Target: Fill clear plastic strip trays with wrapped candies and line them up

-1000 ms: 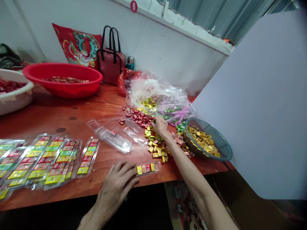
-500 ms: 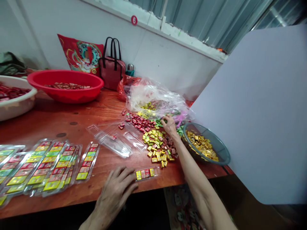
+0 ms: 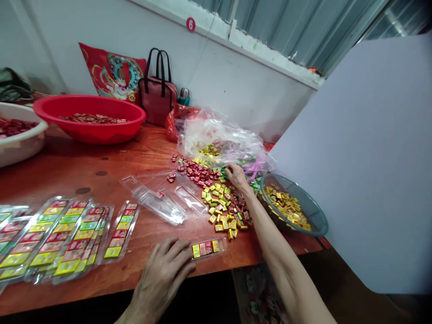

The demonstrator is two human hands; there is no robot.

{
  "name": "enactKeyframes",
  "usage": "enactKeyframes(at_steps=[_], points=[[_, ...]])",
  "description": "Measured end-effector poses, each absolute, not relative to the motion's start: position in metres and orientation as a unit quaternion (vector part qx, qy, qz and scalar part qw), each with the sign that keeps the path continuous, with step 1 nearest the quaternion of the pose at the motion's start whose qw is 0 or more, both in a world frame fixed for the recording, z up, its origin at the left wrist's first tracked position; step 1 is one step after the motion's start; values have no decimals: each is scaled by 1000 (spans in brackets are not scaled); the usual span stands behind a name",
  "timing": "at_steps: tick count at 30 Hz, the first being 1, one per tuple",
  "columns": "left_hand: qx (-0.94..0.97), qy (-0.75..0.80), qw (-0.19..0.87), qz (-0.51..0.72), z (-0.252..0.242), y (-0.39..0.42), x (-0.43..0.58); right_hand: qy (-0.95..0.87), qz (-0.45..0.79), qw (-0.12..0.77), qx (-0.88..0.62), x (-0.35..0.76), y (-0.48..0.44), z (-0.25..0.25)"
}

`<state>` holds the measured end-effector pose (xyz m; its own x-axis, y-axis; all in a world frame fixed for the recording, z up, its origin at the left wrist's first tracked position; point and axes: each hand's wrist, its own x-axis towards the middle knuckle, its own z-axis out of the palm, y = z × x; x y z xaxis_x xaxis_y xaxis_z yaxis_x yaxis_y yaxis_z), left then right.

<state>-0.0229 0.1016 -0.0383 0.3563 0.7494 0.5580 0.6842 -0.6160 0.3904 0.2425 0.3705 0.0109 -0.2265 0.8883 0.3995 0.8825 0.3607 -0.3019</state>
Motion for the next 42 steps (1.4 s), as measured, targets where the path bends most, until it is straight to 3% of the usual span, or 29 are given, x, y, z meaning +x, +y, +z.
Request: enactKeyframes(at_steps=[13,20,27,37,42], points=[[818,439,45,368,-37,100,-22,-760,70,146,-630,268,368,34],[814,439,50,378,-39,100,-22,-619,10,194,-761,285,363,27],[816,446,60,362,-37,100,-21,-635,62,205,-742,276,355,36],[815,437,87,369,-28,97,-23,-698,162,343,-608,253,270,62],[810,430,115,381,-29,99,-24,-586,403,456,-535,247,206,56]])
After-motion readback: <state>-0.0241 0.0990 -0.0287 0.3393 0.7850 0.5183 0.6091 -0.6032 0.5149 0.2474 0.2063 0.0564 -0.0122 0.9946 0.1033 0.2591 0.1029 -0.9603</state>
